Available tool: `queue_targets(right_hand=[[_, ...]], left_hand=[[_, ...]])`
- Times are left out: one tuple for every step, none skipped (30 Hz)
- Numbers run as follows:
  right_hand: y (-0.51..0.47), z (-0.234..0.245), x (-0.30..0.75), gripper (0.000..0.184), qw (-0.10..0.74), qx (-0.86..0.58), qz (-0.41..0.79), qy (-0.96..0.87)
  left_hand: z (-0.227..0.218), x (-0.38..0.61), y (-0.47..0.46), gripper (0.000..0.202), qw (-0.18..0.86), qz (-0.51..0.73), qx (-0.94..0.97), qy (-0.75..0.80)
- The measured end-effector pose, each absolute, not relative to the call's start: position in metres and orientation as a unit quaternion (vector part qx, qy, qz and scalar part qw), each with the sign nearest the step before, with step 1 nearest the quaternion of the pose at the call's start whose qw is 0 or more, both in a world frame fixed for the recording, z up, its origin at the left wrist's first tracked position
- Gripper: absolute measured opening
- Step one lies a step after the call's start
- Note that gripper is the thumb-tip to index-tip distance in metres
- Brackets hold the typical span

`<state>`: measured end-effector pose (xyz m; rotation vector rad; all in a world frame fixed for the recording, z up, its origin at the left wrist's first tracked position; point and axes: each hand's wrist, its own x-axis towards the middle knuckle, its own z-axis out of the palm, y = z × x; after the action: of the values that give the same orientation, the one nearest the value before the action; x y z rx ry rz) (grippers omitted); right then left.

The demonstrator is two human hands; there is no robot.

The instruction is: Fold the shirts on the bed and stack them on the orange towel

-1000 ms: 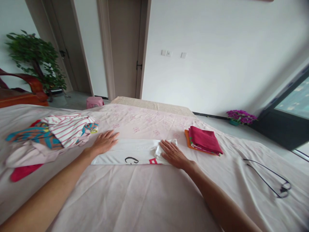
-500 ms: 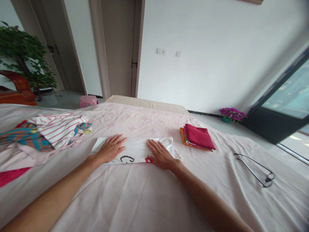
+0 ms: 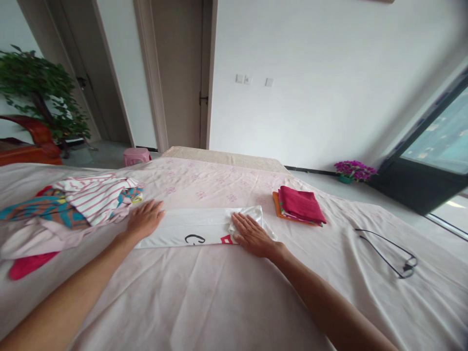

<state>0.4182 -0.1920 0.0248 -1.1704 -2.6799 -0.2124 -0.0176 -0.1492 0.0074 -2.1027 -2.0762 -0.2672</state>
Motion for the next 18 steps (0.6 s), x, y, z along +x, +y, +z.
queue_targets(right_hand=[[-0.192,0.024,0.422,0.063,0.098,-0.409,-0.069,-0.905],[-0.192,0.024,0.427,0.064,0.088,-0.423,-0.062,-0.9],[-0.192,0.025,0.431,0.064,0.079,-0.437,-0.055,-0.894],[-0.193,0.027,0.436,0.063,0.07,-0.449,-0.046,-0.889],[-0.193,0.03,0.44,0.062,0.063,-0.461,-0.037,-0.884],[-0.192,0.034,0.444,0.059,0.061,-0.473,-0.026,-0.878],[-0.191,0.039,0.446,0.056,0.063,-0.49,-0.016,-0.869],[-0.19,0.045,0.448,0.053,0.071,-0.514,-0.008,-0.855],[-0.188,0.05,0.449,0.051,0.085,-0.542,-0.003,-0.836],[-0.185,0.055,0.449,0.049,0.104,-0.573,-0.003,-0.813],[-0.182,0.059,0.448,0.049,0.124,-0.6,-0.009,-0.79],[-0.178,0.062,0.446,0.05,0.141,-0.618,-0.019,-0.773],[-0.175,0.062,0.444,0.051,0.151,-0.623,-0.031,-0.767],[-0.171,0.061,0.443,0.053,0.151,-0.618,-0.041,-0.771],[-0.168,0.059,0.441,0.055,0.141,-0.605,-0.045,-0.782],[-0.166,0.055,0.441,0.057,0.123,-0.593,-0.043,-0.795],[-0.164,0.051,0.442,0.059,0.101,-0.585,-0.034,-0.804],[-0.162,0.047,0.444,0.06,0.077,-0.586,-0.022,-0.806]], left_hand=[[0.007,-0.022,-0.152,0.056,0.094,-0.092,-0.703,-0.699],[0.007,-0.025,-0.154,0.056,0.099,-0.095,-0.701,-0.7],[0.006,-0.028,-0.156,0.055,0.102,-0.097,-0.701,-0.699],[0.007,-0.029,-0.158,0.055,0.102,-0.099,-0.701,-0.699],[0.007,-0.03,-0.16,0.055,0.1,-0.101,-0.701,-0.699],[0.007,-0.031,-0.162,0.055,0.098,-0.103,-0.698,-0.702],[0.008,-0.03,-0.163,0.055,0.094,-0.104,-0.695,-0.706],[0.009,-0.03,-0.165,0.054,0.091,-0.105,-0.691,-0.709],[0.009,-0.029,-0.166,0.054,0.089,-0.106,-0.688,-0.712],[0.01,-0.028,-0.168,0.053,0.09,-0.107,-0.686,-0.714],[0.01,-0.027,-0.17,0.053,0.093,-0.107,-0.684,-0.716],[0.011,-0.026,-0.172,0.054,0.097,-0.105,-0.683,-0.716],[0.012,-0.026,-0.174,0.055,0.103,-0.102,-0.684,-0.715],[0.013,-0.025,-0.176,0.056,0.109,-0.099,-0.684,-0.714],[0.014,-0.024,-0.178,0.057,0.114,-0.097,-0.686,-0.712],[0.015,-0.024,-0.18,0.057,0.117,-0.095,-0.688,-0.709],[0.015,-0.024,-0.181,0.057,0.119,-0.095,-0.691,-0.707],[0.016,-0.025,-0.182,0.056,0.121,-0.097,-0.692,-0.705]])
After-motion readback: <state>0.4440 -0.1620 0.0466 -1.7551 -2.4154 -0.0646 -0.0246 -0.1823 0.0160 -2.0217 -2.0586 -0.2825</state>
